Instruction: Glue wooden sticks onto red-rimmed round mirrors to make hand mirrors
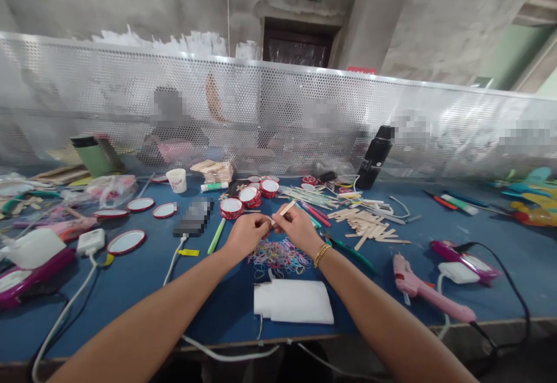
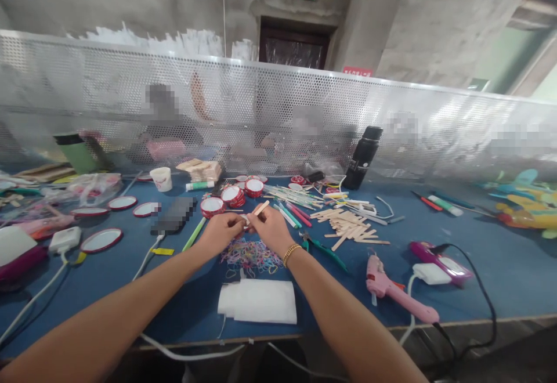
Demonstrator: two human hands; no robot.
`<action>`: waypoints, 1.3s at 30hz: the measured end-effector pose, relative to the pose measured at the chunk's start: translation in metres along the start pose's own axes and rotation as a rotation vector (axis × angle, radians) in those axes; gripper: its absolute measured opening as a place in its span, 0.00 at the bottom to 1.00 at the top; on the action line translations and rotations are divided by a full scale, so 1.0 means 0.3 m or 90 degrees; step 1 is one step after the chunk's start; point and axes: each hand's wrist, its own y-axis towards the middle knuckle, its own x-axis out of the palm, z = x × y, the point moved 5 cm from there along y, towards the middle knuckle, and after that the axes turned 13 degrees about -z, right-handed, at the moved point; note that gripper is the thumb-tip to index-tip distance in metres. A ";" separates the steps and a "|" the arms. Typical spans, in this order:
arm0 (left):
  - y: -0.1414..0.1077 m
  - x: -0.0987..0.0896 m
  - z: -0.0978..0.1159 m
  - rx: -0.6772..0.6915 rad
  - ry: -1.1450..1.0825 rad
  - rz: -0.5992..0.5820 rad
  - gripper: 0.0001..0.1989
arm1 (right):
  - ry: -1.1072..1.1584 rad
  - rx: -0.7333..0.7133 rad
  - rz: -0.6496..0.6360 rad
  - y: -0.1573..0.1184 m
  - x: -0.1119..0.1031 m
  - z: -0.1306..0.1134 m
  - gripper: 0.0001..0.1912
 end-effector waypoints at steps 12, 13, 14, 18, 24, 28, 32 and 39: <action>0.016 -0.004 -0.033 0.025 -0.146 0.023 0.11 | 0.025 0.008 0.012 -0.005 0.003 -0.024 0.12; 0.019 -0.004 -0.038 0.026 -0.162 0.029 0.11 | 0.035 0.009 0.011 -0.005 0.002 -0.024 0.12; 0.020 -0.004 -0.038 0.027 -0.171 0.035 0.10 | 0.042 0.010 0.010 -0.005 0.001 -0.024 0.12; 0.015 -0.003 -0.027 0.009 -0.239 0.039 0.09 | 0.063 0.024 0.003 -0.003 0.000 -0.016 0.14; 0.008 0.011 -0.022 -0.048 -0.382 -0.014 0.14 | 0.167 0.042 -0.016 0.001 0.007 -0.011 0.17; 0.009 0.020 -0.025 -0.057 -0.432 -0.055 0.17 | 0.249 0.057 -0.027 -0.001 0.015 -0.013 0.18; 0.008 0.023 -0.018 -0.042 -0.453 -0.062 0.19 | 0.291 0.060 -0.032 -0.003 0.020 -0.011 0.19; 0.006 0.030 -0.004 -0.030 -0.517 -0.056 0.19 | 0.385 0.103 -0.028 -0.007 0.027 -0.007 0.22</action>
